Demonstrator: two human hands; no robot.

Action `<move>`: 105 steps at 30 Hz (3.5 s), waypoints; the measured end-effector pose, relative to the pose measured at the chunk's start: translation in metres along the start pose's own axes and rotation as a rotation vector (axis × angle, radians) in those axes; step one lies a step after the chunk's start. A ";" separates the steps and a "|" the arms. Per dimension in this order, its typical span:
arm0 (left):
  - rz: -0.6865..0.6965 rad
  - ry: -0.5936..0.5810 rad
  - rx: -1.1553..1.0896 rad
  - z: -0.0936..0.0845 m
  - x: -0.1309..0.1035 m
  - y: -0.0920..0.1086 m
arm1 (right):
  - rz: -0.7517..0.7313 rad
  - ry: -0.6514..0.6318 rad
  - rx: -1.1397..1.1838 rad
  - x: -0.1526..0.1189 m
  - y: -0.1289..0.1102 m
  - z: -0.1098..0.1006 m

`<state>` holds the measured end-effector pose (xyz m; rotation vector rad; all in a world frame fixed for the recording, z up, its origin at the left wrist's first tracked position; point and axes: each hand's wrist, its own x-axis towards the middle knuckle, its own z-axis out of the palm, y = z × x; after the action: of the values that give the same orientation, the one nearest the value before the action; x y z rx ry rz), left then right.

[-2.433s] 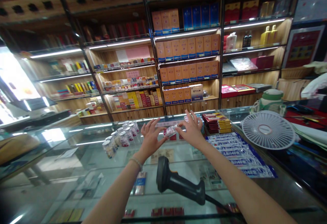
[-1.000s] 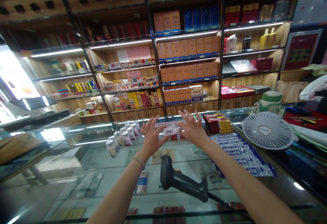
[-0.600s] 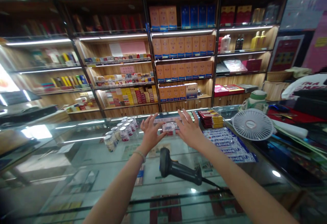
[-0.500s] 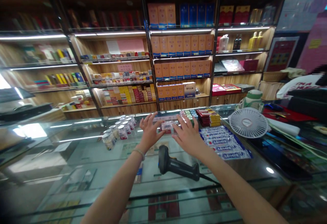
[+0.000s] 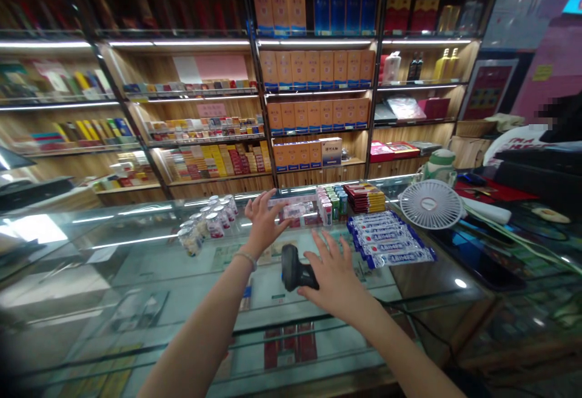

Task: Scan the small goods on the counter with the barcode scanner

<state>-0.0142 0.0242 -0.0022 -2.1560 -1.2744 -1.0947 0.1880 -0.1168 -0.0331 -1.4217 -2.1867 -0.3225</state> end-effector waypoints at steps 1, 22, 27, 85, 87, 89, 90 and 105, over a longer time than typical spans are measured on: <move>0.002 0.005 -0.003 0.000 0.000 0.000 | 0.017 -0.032 0.013 0.001 -0.002 0.000; -0.013 0.036 -0.002 -0.001 0.000 -0.003 | 0.357 -0.046 0.662 0.006 0.005 -0.048; -0.024 0.041 0.004 -0.002 0.001 -0.004 | 0.445 -0.073 0.755 0.008 0.007 -0.052; -0.054 0.031 0.007 -0.004 0.001 -0.005 | 0.063 0.022 0.039 0.055 0.047 -0.003; -0.059 0.030 0.003 -0.005 0.001 -0.005 | 0.111 0.046 0.017 0.068 0.055 0.005; -0.059 0.035 0.004 -0.005 0.001 -0.005 | 0.118 0.031 0.000 0.077 0.059 0.013; -0.059 0.039 0.005 -0.005 0.001 -0.005 | 0.113 0.021 -0.005 0.080 0.060 0.017; -0.151 0.114 -0.013 0.000 0.002 0.001 | 0.237 0.105 0.301 0.149 0.069 0.037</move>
<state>-0.0127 0.0247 -0.0003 -2.0017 -1.3985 -1.2697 0.1919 0.0456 0.0101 -1.4366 -1.8656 0.0167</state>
